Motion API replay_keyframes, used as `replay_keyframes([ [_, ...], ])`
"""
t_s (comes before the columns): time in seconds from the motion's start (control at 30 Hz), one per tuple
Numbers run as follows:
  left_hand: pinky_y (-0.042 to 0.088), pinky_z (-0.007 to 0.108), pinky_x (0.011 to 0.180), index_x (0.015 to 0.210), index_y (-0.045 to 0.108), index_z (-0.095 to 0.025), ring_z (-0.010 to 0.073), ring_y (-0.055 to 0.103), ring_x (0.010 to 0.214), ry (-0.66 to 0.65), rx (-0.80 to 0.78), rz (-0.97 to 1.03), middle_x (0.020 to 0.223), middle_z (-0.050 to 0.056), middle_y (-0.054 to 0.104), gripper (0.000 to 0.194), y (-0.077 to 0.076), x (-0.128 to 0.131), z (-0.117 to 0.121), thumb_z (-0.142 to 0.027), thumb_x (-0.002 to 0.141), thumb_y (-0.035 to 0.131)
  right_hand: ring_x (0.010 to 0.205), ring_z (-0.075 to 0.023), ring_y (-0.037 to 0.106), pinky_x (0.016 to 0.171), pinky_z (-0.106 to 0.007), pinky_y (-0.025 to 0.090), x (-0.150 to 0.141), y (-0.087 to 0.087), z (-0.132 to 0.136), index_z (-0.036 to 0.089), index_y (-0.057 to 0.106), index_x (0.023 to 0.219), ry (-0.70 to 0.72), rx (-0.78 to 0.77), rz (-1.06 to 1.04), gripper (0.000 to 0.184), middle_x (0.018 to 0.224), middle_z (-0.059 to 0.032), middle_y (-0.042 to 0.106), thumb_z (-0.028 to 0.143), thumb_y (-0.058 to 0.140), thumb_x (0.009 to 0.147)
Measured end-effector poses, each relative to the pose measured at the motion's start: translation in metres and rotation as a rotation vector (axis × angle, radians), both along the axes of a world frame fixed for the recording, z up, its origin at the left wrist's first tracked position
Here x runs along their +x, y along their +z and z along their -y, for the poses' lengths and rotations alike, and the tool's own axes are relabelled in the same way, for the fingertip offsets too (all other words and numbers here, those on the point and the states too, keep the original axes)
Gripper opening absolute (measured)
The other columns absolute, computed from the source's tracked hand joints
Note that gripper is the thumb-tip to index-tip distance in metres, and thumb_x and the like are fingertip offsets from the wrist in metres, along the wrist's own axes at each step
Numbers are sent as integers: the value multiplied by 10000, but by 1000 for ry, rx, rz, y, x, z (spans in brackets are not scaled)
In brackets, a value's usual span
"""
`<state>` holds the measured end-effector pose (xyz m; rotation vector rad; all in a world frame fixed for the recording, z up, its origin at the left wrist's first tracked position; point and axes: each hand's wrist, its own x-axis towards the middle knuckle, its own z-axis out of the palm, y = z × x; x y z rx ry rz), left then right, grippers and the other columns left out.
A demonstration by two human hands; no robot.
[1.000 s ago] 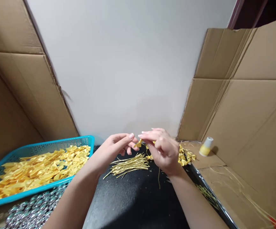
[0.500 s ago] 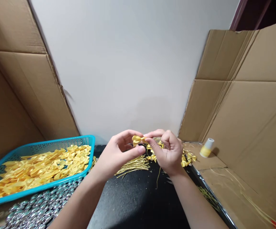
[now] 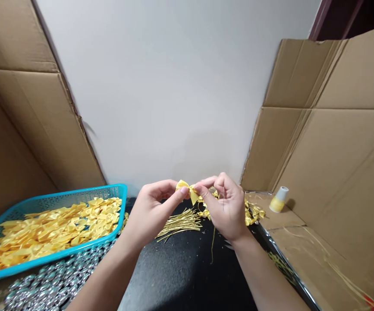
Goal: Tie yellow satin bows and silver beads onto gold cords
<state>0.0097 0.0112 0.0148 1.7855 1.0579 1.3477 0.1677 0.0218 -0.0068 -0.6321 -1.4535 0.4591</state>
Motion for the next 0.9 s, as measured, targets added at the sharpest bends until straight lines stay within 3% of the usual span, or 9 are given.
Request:
replay_keyframes([
  [0.33,506,248,650,684,723,-189,147,631,650,23,-17,191,678,25,720,190,-8,10,-8,-358,769,712,774,-201,706,729,-367,538,-12,-9,-3,243,303,624,-138,2,-185,424,768,-22,732,229,678,820],
  [0.53,501,258,691,844,723,-197,168,651,758,-21,-38,144,820,41,740,212,-9,4,-11,-391,760,709,721,-177,689,725,-350,549,-9,-4,-5,242,347,643,-45,-93,-194,373,725,-14,716,248,683,803],
  [0.7,446,247,593,771,729,-190,144,600,636,101,-8,11,742,34,726,232,-1,-3,-7,-421,759,707,718,-168,670,726,-346,524,-5,-2,-4,232,402,638,-25,-99,-97,334,729,-12,706,242,692,801],
  [0.9,483,255,649,704,711,-191,147,613,664,133,27,226,704,16,716,154,-10,6,-9,-339,742,735,677,-150,644,697,-332,522,-11,-4,-2,235,401,650,-39,-62,-160,321,703,0,676,230,680,809],
])
